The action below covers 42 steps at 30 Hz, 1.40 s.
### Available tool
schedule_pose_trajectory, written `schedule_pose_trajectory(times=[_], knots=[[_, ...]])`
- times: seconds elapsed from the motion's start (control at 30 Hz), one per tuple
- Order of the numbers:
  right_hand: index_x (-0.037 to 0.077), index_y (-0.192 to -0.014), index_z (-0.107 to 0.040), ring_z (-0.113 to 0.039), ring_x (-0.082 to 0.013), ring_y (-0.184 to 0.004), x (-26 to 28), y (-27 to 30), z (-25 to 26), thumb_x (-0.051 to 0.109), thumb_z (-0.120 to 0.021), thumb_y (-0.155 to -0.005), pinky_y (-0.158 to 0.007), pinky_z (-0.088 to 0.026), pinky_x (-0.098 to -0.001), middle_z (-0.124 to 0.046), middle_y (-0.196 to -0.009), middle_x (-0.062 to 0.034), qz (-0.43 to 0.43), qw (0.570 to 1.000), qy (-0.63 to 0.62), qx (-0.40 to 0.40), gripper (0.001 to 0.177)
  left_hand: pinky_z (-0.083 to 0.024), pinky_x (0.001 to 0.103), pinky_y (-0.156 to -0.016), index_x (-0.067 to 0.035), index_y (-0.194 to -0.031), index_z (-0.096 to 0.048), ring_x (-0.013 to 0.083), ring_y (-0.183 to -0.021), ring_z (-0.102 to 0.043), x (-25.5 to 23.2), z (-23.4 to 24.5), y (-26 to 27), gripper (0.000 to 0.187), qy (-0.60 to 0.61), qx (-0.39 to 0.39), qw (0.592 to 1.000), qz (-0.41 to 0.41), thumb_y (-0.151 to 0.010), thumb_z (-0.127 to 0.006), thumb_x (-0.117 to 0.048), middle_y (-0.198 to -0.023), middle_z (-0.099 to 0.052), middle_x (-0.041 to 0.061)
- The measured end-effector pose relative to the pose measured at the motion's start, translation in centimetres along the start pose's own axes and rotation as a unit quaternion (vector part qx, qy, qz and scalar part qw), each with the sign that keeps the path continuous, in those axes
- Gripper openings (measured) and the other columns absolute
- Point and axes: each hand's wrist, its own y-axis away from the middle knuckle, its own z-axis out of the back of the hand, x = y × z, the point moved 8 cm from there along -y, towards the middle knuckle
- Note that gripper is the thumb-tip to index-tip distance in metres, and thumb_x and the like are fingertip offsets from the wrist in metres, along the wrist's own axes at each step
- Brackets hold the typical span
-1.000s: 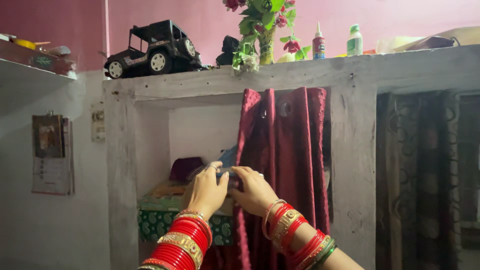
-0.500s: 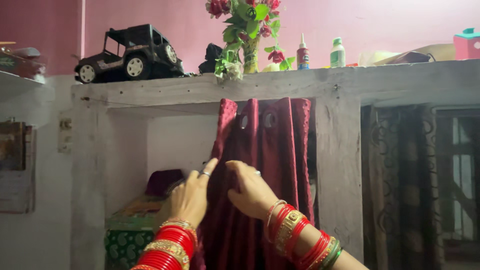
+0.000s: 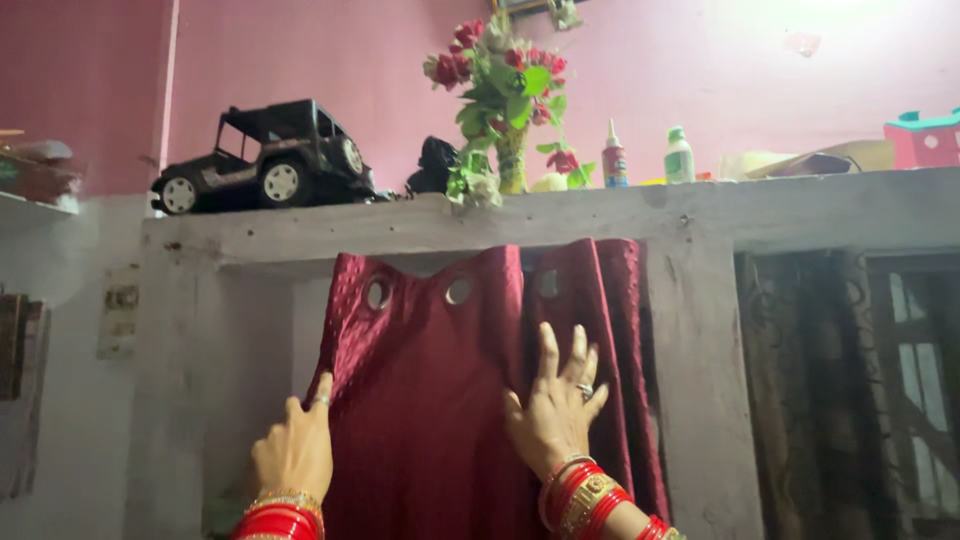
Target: The person closes a dark wooden door, then moves to a built-in shelf and adjusts a maroon curtain by pulling it aside and repositioning it to cover the opening. The person smooths the curtain fabric and aligns it along the shelf edge.
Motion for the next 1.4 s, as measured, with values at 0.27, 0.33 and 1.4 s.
schedule_pose_trajectory(times=[0.27,0.33,1.4], knots=[[0.016,-0.159,-0.012,-0.068,-0.0402,-0.110,4.7,0.0,-5.8,0.013,-0.074,-0.082,-0.097,-0.053,-0.0441,-0.068,-0.114,-0.0278,-0.073,0.962,-0.251,0.082,0.099,-0.063,0.045,-0.085,-0.035,-0.164,-0.017,0.0298,-0.102,-0.076,7.9,-0.9,-3.5,0.071,-0.013,0.053,0.998,0.018,-0.102,-0.044,-0.015,-0.131,-0.060,0.011],[0.017,-0.157,-0.023,-0.073,-0.0367,-0.102,7.1,0.3,-7.3,0.009,-0.070,-0.081,-0.092,-0.056,-0.0423,-0.074,-0.106,-0.0234,-0.049,0.959,-0.265,0.093,0.089,-0.063,0.046,-0.086,-0.035,-0.165,-0.015,0.0295,-0.103,-0.076,9.9,-0.5,-4.1,0.072,-0.014,0.058,0.998,0.023,-0.102,-0.043,-0.015,-0.133,-0.060,0.011],[0.012,-0.141,-0.047,-0.051,-0.0401,-0.129,14.2,-0.6,-8.9,0.020,-0.074,-0.080,-0.106,-0.047,-0.0506,-0.050,-0.138,-0.0184,0.004,0.995,0.045,0.088,0.067,-0.053,0.044,-0.098,-0.009,-0.132,-0.059,0.0336,-0.113,-0.062,6.6,1.7,-5.4,0.053,0.402,-0.063,0.900,-0.157,-0.082,-0.074,-0.016,-0.126,-0.060,0.015]])
